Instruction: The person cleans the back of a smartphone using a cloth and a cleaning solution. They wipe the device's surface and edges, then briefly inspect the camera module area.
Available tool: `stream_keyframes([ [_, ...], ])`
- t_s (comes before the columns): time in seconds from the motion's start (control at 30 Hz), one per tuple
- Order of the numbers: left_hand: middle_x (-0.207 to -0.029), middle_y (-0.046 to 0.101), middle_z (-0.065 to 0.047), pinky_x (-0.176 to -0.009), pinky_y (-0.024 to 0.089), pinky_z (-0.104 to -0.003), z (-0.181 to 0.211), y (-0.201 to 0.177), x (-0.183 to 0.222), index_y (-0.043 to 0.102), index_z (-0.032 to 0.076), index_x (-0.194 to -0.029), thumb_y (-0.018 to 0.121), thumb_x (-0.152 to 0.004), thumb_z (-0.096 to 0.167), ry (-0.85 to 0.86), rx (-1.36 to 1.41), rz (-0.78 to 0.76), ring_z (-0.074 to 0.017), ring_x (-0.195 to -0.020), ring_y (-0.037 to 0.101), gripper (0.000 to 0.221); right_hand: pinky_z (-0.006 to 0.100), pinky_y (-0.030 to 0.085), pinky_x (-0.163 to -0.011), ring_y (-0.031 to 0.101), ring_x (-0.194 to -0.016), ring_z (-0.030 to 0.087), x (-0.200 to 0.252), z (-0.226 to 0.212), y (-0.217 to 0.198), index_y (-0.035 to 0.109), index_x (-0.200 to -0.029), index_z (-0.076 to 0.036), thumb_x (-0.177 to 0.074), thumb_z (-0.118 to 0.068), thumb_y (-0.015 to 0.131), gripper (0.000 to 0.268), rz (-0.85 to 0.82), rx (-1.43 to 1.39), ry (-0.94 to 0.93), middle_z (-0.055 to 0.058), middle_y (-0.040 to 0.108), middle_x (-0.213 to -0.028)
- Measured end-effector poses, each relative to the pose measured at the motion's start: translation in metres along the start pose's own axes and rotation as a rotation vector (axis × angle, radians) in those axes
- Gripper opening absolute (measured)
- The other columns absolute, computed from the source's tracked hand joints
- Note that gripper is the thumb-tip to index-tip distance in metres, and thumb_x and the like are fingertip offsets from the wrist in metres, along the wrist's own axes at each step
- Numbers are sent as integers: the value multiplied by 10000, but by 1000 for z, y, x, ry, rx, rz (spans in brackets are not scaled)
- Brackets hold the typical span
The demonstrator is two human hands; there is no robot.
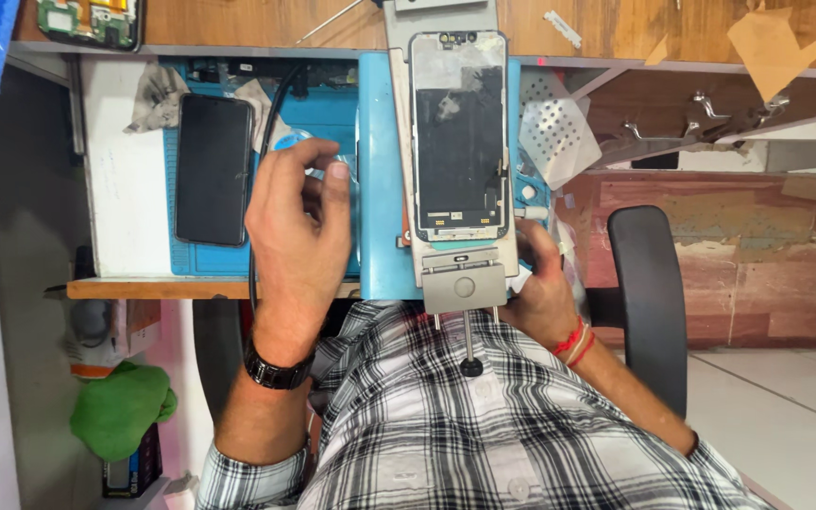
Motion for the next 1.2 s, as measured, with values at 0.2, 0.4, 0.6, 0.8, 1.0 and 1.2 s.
stream_keyframes([
  [0.2, -1025, 641, -84, -645, 488, -282, -1, 1, 0, 653, 23, -1178, 675, -1050, 73, 9, -2, 2, -152, -743, 611, 139, 410, 566, -943, 615, -1150, 324, 4, -1, -4, 665, -1221, -84, -592, -150, 947, 692, -14, 117, 34, 170, 448, -1389],
  [0.4, -1038, 648, -85, -642, 491, -270, 3, -6, -7, 663, 21, -1170, 669, -1052, 74, -5, 4, 3, -142, -757, 620, 130, 255, 550, -832, 630, -1000, 98, -12, -12, -49, 478, -1273, 13, -880, -270, 824, 595, 402, -297, 62, 49, 569, -1197],
  [0.6, -1125, 629, -110, -713, 536, -289, 18, -2, -19, 696, 35, -1200, 670, -1067, 127, 66, 32, -32, -180, -868, 634, 163, 234, 529, -845, 633, -962, 59, -106, 7, -92, 664, -1221, 5, -1077, -48, 690, 155, 186, -448, 357, 19, 687, -1103],
  [0.8, -1193, 599, -112, -995, 495, -391, 32, 2, -26, 693, 50, -1279, 677, -1087, 175, 233, -61, -52, -284, -1122, 587, 230, 216, 524, -774, 636, -891, 67, -179, -10, -86, 673, -1195, 6, -992, -87, 804, 258, 71, -307, 347, 9, 691, -989],
  [1.0, -1200, 593, -102, -965, 465, -393, 36, 8, -29, 708, 65, -1245, 716, -1035, 148, 239, -98, -71, -282, -1074, 529, 226, 216, 556, -789, 673, -873, 63, -185, -10, -78, 688, -1110, -5, -951, -45, 805, 202, 78, -534, 409, 14, 723, -983],
  [1.2, -1233, 581, -102, -935, 451, -399, 46, 12, -36, 704, 69, -1239, 745, -1000, 167, 295, -123, -91, -294, -1067, 506, 261, 211, 553, -801, 674, -892, 72, -178, -5, -81, 680, -1136, -10, -978, 7, 793, 195, 137, -711, 416, 36, 717, -1015],
])
Point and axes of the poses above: each hand's wrist, its own x-axis away from the middle knuckle, its own y-axis out of the palm, z = x × y, the point moved 2 cm from there along -x, towards the middle knuckle
